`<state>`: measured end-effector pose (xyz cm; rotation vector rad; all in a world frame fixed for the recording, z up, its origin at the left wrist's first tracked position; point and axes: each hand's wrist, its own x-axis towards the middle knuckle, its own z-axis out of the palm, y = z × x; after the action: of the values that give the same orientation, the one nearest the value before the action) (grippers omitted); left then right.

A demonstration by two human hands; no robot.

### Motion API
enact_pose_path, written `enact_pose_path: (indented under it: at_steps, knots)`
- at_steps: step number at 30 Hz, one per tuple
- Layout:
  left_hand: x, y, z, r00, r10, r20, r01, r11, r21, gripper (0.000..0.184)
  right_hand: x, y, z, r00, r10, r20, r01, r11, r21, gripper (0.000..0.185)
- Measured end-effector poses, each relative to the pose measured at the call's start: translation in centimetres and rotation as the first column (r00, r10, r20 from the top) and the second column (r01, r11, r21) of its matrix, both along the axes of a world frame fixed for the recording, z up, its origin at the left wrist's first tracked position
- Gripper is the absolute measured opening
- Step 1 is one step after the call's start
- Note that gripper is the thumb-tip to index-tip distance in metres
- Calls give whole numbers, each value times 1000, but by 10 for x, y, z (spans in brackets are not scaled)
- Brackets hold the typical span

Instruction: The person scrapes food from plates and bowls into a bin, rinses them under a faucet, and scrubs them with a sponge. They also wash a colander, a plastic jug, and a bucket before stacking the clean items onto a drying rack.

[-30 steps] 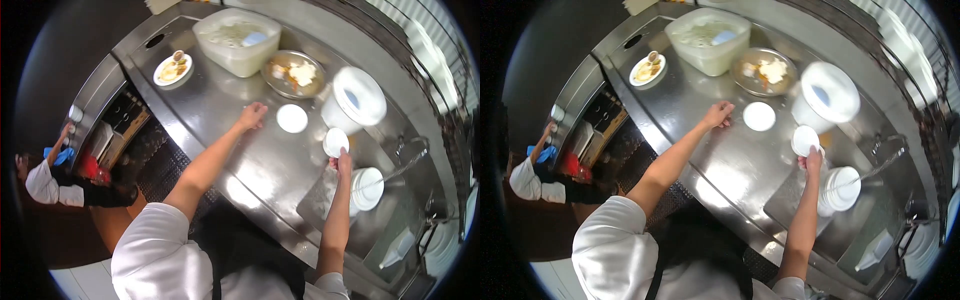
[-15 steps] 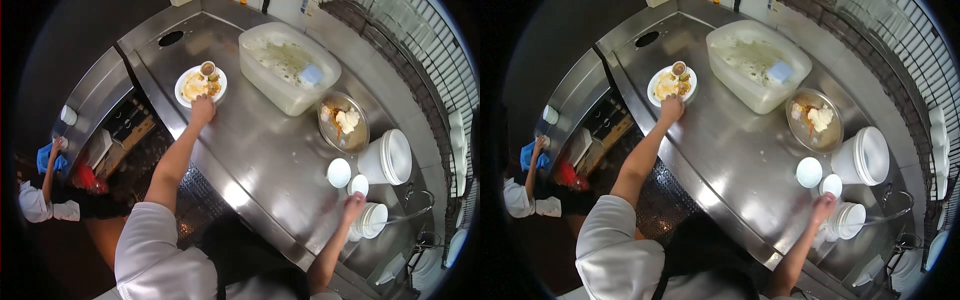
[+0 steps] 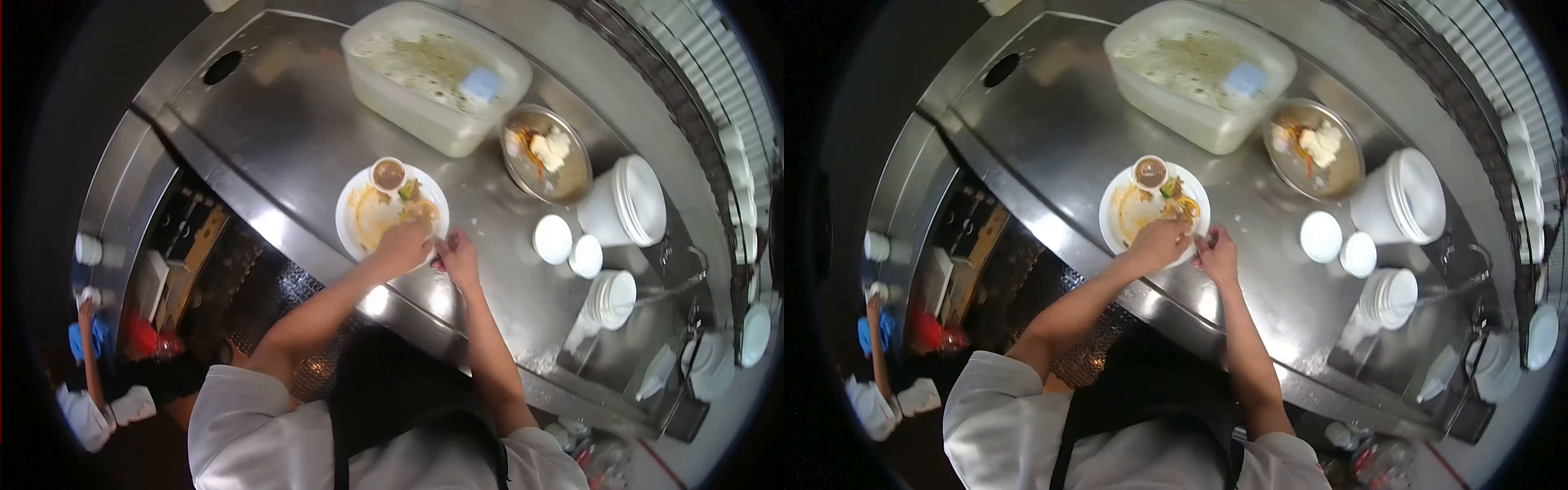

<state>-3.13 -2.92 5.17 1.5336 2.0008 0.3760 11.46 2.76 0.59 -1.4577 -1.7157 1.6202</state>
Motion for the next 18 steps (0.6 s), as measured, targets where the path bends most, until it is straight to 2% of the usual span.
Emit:
enact_pose_path:
  at_steps: [1, 3, 4, 7, 10, 11, 14, 17, 18]
  knots:
    - [3, 6, 10, 995, -17, 102, 17, 1000, -6, 29, 14, 0, -1, 999, -10, 43, 8, 998, 59, 26]
    - [-2, 22, 8, 964, -134, -228, 199, 935, 292, 39, 51, -1, -11, 993, -59, 104, 44, 989, 138, 28]
    - [-1, 30, 8, 909, -145, -391, 315, 852, 417, 45, 67, -3, -10, 988, -87, 130, 63, 982, 179, 29]
    - [20, 54, -15, 735, -481, -478, 623, 758, 194, 55, 114, -12, -5, 970, -167, 178, 139, 978, 155, 28]
    - [61, 60, -21, 715, -550, -432, 640, 763, 89, 53, 153, -15, -11, 955, -202, 216, 150, 960, 238, 28]
    - [72, 62, -21, 725, -561, -400, 643, 759, 101, 53, 166, -17, -14, 950, -214, 226, 150, 951, 271, 28]
    - [97, 66, -10, 751, -579, -317, 625, 778, 61, 54, 190, -20, 9, 926, -232, 298, 167, 960, 227, 29]
    - [123, 62, 4, 727, -534, -432, 614, 787, 60, 57, 219, -25, 22, 793, -365, 487, 83, 857, 509, 28]
    - [138, 59, 16, 726, -555, -405, 630, 774, 69, 59, 228, -25, 23, 876, -354, 327, 203, 886, 416, 27]
